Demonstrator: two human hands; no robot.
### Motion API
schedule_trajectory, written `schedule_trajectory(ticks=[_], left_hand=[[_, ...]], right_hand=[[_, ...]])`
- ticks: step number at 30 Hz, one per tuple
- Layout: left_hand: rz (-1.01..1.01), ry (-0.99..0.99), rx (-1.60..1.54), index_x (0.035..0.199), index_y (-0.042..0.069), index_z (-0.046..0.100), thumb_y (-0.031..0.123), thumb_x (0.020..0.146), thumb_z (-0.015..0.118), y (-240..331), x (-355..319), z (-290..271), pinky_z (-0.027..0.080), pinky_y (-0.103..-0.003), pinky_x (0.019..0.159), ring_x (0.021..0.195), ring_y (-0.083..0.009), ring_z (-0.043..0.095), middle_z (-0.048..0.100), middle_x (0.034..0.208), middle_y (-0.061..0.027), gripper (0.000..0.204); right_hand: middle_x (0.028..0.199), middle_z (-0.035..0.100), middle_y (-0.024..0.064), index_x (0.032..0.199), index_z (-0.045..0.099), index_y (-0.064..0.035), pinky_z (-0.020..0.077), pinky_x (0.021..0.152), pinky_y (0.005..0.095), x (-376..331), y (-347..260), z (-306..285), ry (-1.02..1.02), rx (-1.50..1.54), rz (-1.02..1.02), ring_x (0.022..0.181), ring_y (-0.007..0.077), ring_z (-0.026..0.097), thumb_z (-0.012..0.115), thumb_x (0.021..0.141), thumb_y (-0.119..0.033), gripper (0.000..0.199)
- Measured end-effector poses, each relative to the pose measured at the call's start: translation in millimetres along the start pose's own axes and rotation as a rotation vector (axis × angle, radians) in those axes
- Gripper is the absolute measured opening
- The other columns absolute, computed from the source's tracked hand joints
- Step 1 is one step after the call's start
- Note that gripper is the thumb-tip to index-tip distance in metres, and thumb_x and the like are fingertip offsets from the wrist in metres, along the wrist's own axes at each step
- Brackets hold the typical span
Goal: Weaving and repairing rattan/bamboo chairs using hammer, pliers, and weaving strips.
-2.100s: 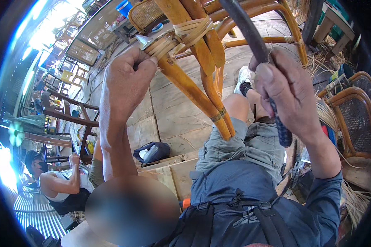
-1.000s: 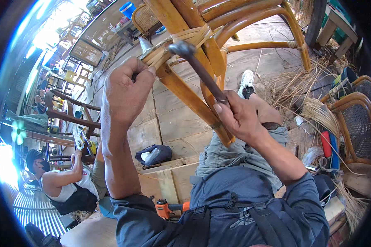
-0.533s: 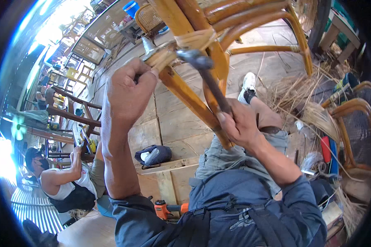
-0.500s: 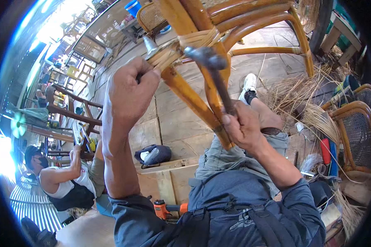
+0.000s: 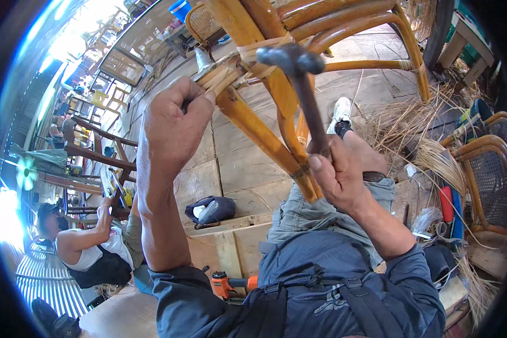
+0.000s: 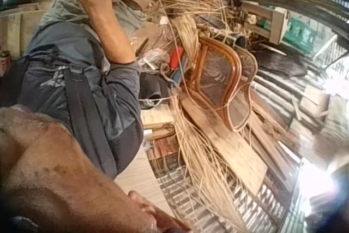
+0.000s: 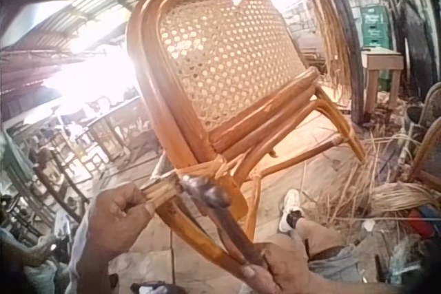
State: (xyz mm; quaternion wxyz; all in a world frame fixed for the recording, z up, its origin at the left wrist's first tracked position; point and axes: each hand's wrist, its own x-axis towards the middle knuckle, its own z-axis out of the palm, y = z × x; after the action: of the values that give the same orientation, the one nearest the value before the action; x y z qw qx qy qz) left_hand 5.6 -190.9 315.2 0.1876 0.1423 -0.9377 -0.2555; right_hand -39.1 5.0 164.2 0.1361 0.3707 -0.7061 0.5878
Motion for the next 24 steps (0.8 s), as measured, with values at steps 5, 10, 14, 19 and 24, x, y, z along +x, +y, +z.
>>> schedule_trajectory(ticks=[5, 10, 14, 19, 24], left_hand=[[0.019, 0.007, 0.013, 0.073, 0.000, 0.057, 0.016, 0.082, 0.060, 3, -4, -1, 0.035, -0.025, 0.050, 0.056, -0.0050, 0.041, 0.046, 0.057, 0.0018, 0.018], [0.017, 0.003, -0.007, 0.074, 0.000, 0.057, 0.016, 0.082, 0.059, -7, 1, 0, 0.035, -0.025, 0.051, 0.056, -0.0058, 0.042, 0.047, 0.059, 0.0003, 0.018], [0.085, 0.006, -0.007, 0.075, 0.000, 0.058, 0.017, 0.082, 0.059, 0, 4, 1, 0.036, -0.026, 0.051, 0.056, -0.0063, 0.043, 0.048, 0.057, -0.0011, 0.019], [0.094, 0.013, 0.012, 0.074, 0.000, 0.058, 0.017, 0.081, 0.059, -5, 3, -1, 0.037, -0.026, 0.051, 0.055, -0.0065, 0.043, 0.048, 0.056, -0.0017, 0.019], [0.072, -0.007, 0.007, 0.074, 0.001, 0.057, 0.016, 0.082, 0.058, -4, -1, 2, 0.036, -0.024, 0.056, 0.060, -0.0057, 0.042, 0.049, 0.062, 0.0022, 0.017]], right_hand=[[0.055, 0.050, 0.0060, 0.085, 0.054, -0.0026, 0.0389, 0.044, 0.0340, 3, -11, -11, 0.147, 0.084, -0.305, 0.044, 0.0235, 0.049, 0.060, 0.084, -0.024, 0.022], [0.049, 0.046, 0.0069, 0.080, 0.055, -0.0053, 0.0336, 0.040, 0.0365, 4, 11, 16, -0.133, -0.220, 0.013, 0.039, 0.0256, 0.045, 0.062, 0.082, -0.028, 0.024], [0.051, 0.042, 0.0057, 0.078, 0.052, -0.0057, 0.0349, 0.044, 0.0337, -10, 0, 1, 0.016, 0.117, 0.086, 0.044, 0.0224, 0.045, 0.062, 0.085, -0.024, 0.021], [0.055, 0.040, 0.0048, 0.081, 0.050, -0.0036, 0.0333, 0.045, 0.0292, 16, -34, -46, -0.198, 0.198, 0.341, 0.048, 0.0140, 0.041, 0.056, 0.089, -0.032, 0.030], [0.055, 0.040, 0.0067, 0.083, 0.049, -0.0011, 0.0335, 0.046, 0.0303, 43, -63, -74, -0.205, 0.237, 0.320, 0.049, 0.0139, 0.042, 0.050, 0.093, -0.036, 0.036]])
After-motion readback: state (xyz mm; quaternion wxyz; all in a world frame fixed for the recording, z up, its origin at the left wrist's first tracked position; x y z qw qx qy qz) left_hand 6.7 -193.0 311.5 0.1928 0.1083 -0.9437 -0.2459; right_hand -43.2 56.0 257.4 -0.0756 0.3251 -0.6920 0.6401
